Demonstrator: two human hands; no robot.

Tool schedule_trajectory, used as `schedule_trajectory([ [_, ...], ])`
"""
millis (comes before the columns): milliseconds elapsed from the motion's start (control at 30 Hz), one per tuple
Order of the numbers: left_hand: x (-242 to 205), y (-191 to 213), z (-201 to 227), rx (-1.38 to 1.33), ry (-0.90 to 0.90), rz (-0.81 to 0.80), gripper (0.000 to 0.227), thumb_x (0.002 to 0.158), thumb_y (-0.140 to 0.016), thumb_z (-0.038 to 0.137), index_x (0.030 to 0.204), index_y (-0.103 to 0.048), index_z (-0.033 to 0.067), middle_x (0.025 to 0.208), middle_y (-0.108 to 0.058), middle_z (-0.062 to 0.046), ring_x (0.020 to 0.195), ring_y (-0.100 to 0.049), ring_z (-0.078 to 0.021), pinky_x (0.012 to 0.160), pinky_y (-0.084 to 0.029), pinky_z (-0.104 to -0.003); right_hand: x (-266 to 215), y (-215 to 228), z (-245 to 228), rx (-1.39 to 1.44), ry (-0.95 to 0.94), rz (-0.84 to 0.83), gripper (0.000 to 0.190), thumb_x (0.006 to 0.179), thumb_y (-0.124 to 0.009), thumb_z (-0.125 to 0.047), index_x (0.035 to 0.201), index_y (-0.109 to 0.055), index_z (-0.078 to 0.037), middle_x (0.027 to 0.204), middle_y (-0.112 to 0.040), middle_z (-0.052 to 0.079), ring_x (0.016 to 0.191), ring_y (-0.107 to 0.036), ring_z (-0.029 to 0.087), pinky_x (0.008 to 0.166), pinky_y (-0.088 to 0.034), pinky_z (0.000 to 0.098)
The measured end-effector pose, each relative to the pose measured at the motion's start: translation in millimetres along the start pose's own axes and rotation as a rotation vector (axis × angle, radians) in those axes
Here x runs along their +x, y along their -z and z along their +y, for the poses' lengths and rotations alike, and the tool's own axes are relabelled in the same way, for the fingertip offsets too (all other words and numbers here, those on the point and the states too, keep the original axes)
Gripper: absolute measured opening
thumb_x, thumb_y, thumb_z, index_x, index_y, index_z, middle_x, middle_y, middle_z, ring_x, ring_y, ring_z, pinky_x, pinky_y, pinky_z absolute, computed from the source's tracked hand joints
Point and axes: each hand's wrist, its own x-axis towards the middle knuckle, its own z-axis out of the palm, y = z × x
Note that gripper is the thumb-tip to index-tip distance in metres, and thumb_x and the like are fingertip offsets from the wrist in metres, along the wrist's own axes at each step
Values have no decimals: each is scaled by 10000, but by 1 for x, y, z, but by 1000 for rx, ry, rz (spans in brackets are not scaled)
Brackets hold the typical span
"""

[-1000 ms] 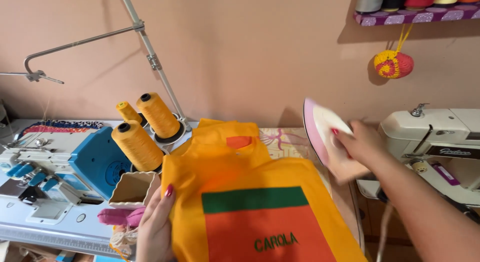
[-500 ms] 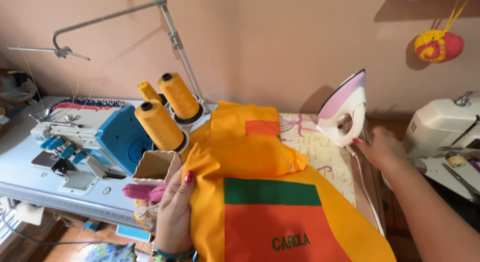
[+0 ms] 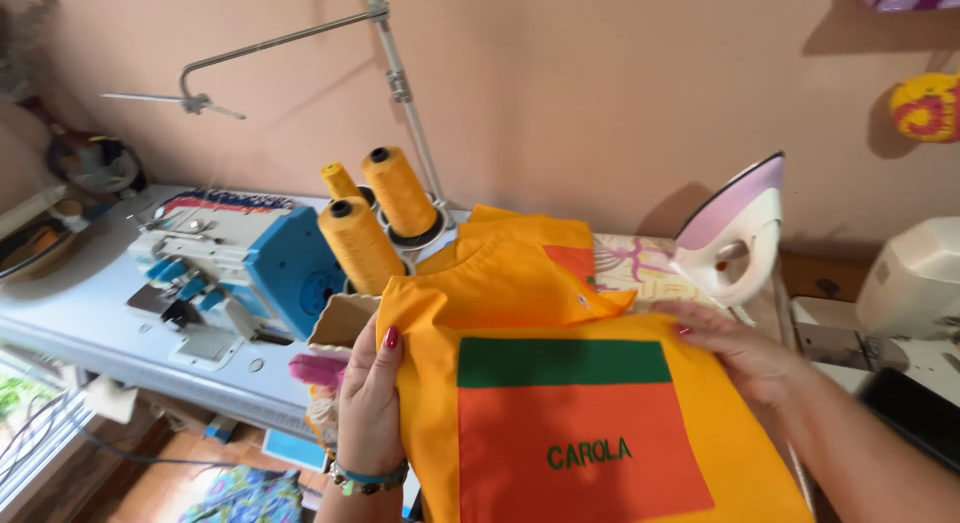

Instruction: The person irons a yellow t-shirt with a name patch on an ironing board, repeatedly smoothing the front and sleeves. They adjust the shirt and reposition it several times to ensure even coverage. The iron is used consistently across the garment surface.

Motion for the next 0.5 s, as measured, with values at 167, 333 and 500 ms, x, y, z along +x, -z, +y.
schedule_trajectory([
  [167,11,34,-2,132,-155,-89,790,903,-577,174,1620,-244,157,1656,-339,4,1403,-480,-259,1048,-508,-429,4,27,-42,46,251,6,495,847,-610,55,1307,-645,-124,1239,-679,135,1062,-645,282,956,-506,396],
  [333,-3,45,18,916,-66,-137,464,844,-760,73,1299,-722,156,1277,-771,2,1211,-696,-126,997,-628,-283,-21,0,-99,-1140,463,332,397,794,-867,-163,1189,-837,-151,1030,-829,15,888,-669,129,785,-464,270],
  [500,-17,64,0,1537,-287,-53,229,851,-741,343,1030,-809,218,902,-827,28,801,-760,-170,716,-578,-336,18,-36,-122,-1824,542,421,212,869,-702,-362,1044,-807,-308,1228,-661,-83,1089,-664,145,892,-523,340],
])
